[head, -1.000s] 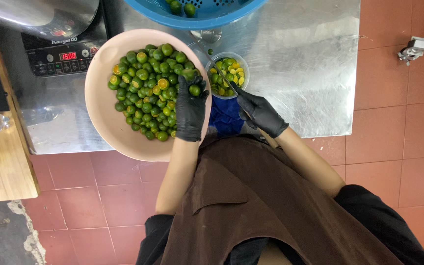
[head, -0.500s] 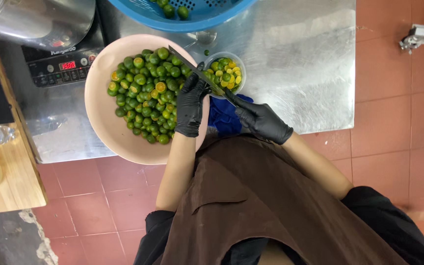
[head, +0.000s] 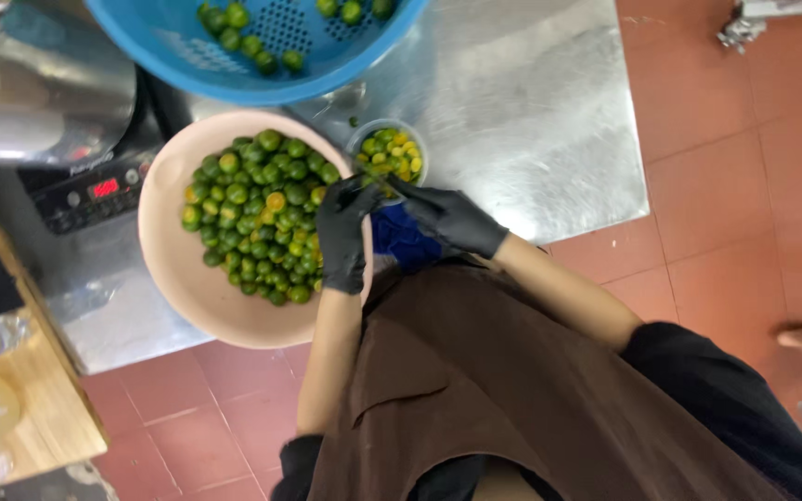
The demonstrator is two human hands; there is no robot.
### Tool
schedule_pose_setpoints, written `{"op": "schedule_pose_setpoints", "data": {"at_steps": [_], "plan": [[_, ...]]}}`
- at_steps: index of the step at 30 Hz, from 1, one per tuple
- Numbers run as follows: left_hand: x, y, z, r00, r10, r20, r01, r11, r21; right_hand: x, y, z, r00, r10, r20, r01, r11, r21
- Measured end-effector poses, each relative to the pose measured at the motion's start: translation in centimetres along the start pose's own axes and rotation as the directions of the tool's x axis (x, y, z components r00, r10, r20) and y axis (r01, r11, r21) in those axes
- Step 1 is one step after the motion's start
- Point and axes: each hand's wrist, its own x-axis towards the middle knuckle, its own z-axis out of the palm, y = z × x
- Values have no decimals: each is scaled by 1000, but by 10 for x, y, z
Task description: The person is cutting small green calamansi fruits in half using a knife and placing the halves into a small plastic container.
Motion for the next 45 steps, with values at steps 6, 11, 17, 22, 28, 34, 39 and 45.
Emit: {"op": "schedule_pose_setpoints", "data": {"at_steps": [6, 11, 17, 22, 28, 34, 39, 45], "plan": [[-7, 75, -29, 688, 720, -91, -451, 522, 724, 27, 8, -2, 996, -70, 59, 82, 968, -237], [92, 161, -5, 655, 694, 300, -652, 317, 689, 36, -9, -9, 988, -154, 26, 150, 893, -424], [288, 144, 76, 955, -95, 280, -288, -85, 954, 45, 1, -9, 991, -106, -84, 51, 870, -490], [324, 99, 128, 926, 26, 376, -300, 654, 694, 40, 9, -5, 988, -73, -135, 9, 907, -422], [286, 106, 150, 883, -274, 381, -374, 79, 924, 39, 15, -5, 945, -326, -20, 305, 901, -307], [287, 103, 105, 714, -618, 328, -230, 235, 944, 24, -14, -17, 988, -135, -82, 86, 896, -436], [299, 96, 72, 697, -509, 506, -601, -28, 799, 24, -12, -12, 991, -92, -95, 54, 936, -349], [265, 137, 56, 729, -574, 373, -557, -181, 811, 32, 14, -5, 979, -175, -102, 115, 894, -434]]}}
